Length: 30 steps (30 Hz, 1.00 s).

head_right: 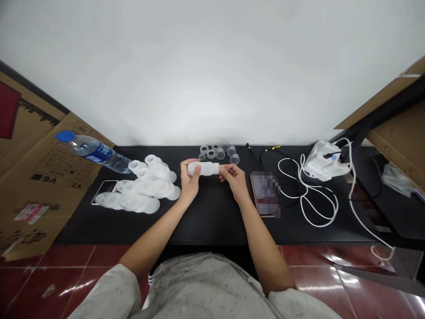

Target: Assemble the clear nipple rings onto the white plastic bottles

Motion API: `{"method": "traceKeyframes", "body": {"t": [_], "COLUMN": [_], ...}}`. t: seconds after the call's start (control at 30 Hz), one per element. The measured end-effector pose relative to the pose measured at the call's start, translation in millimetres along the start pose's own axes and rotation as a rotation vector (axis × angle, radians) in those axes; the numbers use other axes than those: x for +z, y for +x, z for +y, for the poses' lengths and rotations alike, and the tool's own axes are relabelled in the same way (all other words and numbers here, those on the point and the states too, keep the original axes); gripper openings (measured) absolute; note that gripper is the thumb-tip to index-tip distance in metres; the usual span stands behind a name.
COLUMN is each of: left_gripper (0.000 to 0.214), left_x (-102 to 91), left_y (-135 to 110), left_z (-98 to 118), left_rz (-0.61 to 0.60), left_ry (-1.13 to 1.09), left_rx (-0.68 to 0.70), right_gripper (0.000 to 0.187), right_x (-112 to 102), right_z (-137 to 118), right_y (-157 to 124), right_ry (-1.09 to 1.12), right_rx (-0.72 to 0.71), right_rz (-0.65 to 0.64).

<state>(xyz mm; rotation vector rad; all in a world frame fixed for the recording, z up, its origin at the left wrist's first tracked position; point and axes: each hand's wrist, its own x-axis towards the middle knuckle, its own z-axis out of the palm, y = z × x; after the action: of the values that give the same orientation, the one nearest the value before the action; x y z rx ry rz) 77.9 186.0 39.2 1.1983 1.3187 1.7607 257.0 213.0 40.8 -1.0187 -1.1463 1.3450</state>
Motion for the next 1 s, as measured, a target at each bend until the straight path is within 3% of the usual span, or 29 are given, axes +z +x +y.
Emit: {"method": "traceKeyframes", "body": {"t": [0.27, 0.57, 0.8, 1.0], "left_gripper": [0.05, 0.047, 0.046, 0.047], "left_x": [-0.7, -0.7, -1.7, -1.0], "left_y": [3.6, 0.4, 2.0, -0.1], "left_z": [-7.2, 5.0, 0.8, -2.6], "left_rz": [0.006, 0.014, 0.004, -0.02], "left_ry": [-0.104, 0.005, -0.068, -0.067], "left_rx": [-0.1, 0.009, -0.037, -0.053], "right_gripper": [0.038, 0.039, 0.036, 0.039], "right_x": [-3.1, -1.6, -1.6, -3.6], "right_z": [-2.3, -2.6, -6.0, -3.4], "right_y": [1.7, -1.4, -0.9, -0.1], "right_ry": [-0.074, -0.116, -0.064, -0.135], "right_rx": [-0.101, -0.124, -0.106, -0.129], "right_rz": [-0.02, 0.031, -0.007, 0.037]}}
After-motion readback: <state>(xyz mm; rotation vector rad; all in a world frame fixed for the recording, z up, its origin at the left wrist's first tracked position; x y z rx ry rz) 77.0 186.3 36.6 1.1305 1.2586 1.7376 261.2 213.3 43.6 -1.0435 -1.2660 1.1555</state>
